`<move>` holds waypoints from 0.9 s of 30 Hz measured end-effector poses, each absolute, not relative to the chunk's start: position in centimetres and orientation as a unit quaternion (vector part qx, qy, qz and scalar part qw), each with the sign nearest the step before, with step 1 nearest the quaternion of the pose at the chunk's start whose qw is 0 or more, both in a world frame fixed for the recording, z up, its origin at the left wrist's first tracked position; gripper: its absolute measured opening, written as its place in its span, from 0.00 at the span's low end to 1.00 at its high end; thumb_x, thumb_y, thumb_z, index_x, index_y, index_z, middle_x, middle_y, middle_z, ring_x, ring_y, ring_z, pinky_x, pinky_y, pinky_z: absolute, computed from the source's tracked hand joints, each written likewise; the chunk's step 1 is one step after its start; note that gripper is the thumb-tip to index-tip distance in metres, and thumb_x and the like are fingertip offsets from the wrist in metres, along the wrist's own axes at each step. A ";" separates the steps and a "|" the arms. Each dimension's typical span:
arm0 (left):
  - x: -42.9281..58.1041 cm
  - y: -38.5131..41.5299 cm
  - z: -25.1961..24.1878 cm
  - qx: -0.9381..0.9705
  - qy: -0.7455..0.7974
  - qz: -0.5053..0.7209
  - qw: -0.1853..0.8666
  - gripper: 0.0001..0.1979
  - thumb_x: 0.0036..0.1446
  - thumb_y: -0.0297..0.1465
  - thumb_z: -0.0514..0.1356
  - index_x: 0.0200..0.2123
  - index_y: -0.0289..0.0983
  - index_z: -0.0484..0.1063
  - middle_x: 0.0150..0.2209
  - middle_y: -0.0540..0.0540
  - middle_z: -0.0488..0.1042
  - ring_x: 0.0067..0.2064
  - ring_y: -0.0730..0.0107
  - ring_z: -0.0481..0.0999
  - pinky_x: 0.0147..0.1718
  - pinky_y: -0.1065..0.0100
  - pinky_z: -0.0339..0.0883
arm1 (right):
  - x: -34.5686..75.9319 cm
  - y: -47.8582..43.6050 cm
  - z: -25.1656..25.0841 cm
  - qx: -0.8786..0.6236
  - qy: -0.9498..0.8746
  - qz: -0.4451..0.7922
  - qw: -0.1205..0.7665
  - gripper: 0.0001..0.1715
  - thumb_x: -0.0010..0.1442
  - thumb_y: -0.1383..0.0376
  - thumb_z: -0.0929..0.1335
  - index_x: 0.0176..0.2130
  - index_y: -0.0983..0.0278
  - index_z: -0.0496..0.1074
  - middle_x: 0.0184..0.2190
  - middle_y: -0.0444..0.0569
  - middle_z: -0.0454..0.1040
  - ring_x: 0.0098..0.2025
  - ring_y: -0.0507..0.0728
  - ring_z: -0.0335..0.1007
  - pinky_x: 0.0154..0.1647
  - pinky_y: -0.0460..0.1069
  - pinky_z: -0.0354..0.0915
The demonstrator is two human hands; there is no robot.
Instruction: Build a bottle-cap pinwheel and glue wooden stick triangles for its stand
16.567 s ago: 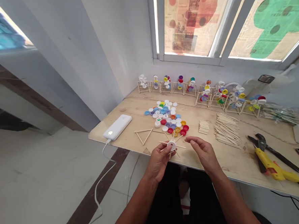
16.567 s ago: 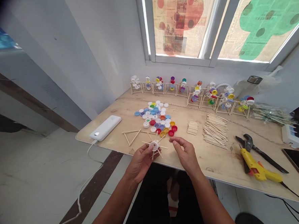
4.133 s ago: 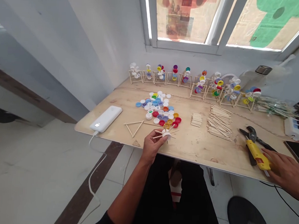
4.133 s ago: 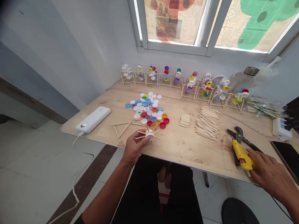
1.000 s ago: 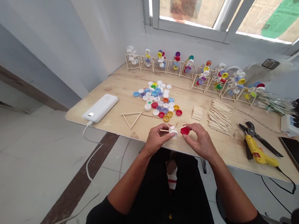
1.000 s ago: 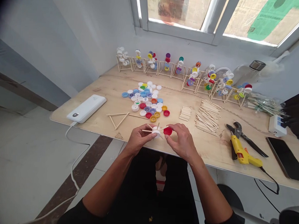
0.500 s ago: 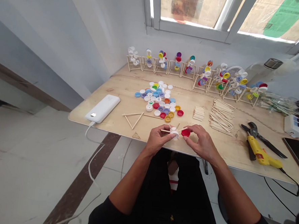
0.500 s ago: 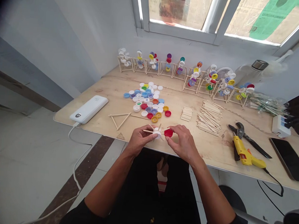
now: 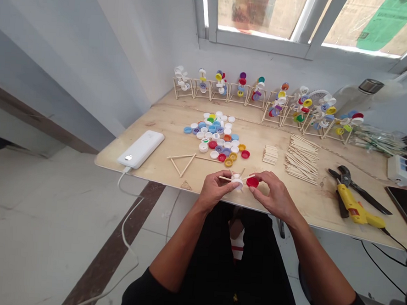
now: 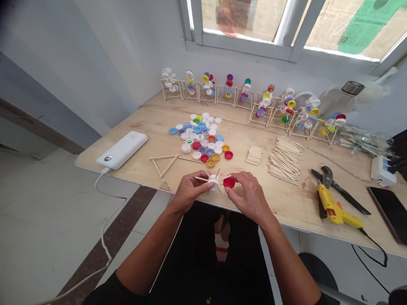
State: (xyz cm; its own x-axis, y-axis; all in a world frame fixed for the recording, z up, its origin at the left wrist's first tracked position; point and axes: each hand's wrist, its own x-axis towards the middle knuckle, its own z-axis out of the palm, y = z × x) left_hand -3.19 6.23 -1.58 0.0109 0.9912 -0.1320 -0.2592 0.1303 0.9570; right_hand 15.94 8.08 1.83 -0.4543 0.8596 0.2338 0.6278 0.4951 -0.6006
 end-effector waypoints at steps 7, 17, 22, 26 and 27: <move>-3.4 6.3 -1.8 0.394 0.469 0.521 0.594 0.17 0.37 0.38 0.70 0.28 0.34 0.72 0.27 0.50 0.73 0.29 0.70 0.73 0.30 0.70 0.65 | 16.4 7.8 2.0 -0.448 -0.818 0.228 0.281 0.19 0.57 0.58 0.66 0.48 0.59 0.69 0.40 0.51 0.74 0.44 0.60 0.68 0.47 0.57 0.64; -3.6 6.4 -1.2 0.419 0.468 0.484 0.609 0.17 0.34 0.38 0.71 0.26 0.35 0.72 0.27 0.49 0.75 0.28 0.70 0.72 0.28 0.71 0.63 | 17.0 7.9 3.3 -0.482 -0.749 0.322 0.321 0.14 0.59 0.57 0.64 0.42 0.60 0.73 0.41 0.49 0.76 0.46 0.58 0.70 0.49 0.54 0.64; -3.7 6.4 -1.2 0.420 0.453 0.478 0.624 0.16 0.35 0.36 0.71 0.27 0.35 0.72 0.29 0.49 0.75 0.28 0.73 0.71 0.28 0.72 0.61 | 16.6 7.8 2.7 -0.485 -0.752 0.332 0.301 0.13 0.59 0.58 0.64 0.39 0.60 0.74 0.38 0.49 0.77 0.43 0.58 0.72 0.48 0.54 0.64; -3.7 6.3 -1.3 0.420 0.446 0.483 0.626 0.15 0.37 0.36 0.71 0.27 0.35 0.72 0.29 0.49 0.75 0.28 0.73 0.72 0.29 0.72 0.61 | 16.6 7.5 2.3 -0.507 -0.732 0.333 0.311 0.13 0.58 0.58 0.65 0.41 0.61 0.74 0.39 0.49 0.77 0.43 0.57 0.72 0.46 0.53 0.64; -3.7 6.3 -1.4 0.420 0.446 0.485 0.625 0.15 0.37 0.36 0.71 0.27 0.35 0.72 0.29 0.49 0.75 0.28 0.73 0.72 0.29 0.72 0.62 | 16.7 7.4 2.2 -0.511 -0.727 0.332 0.316 0.14 0.57 0.58 0.65 0.41 0.61 0.73 0.39 0.49 0.76 0.43 0.57 0.72 0.46 0.53 0.64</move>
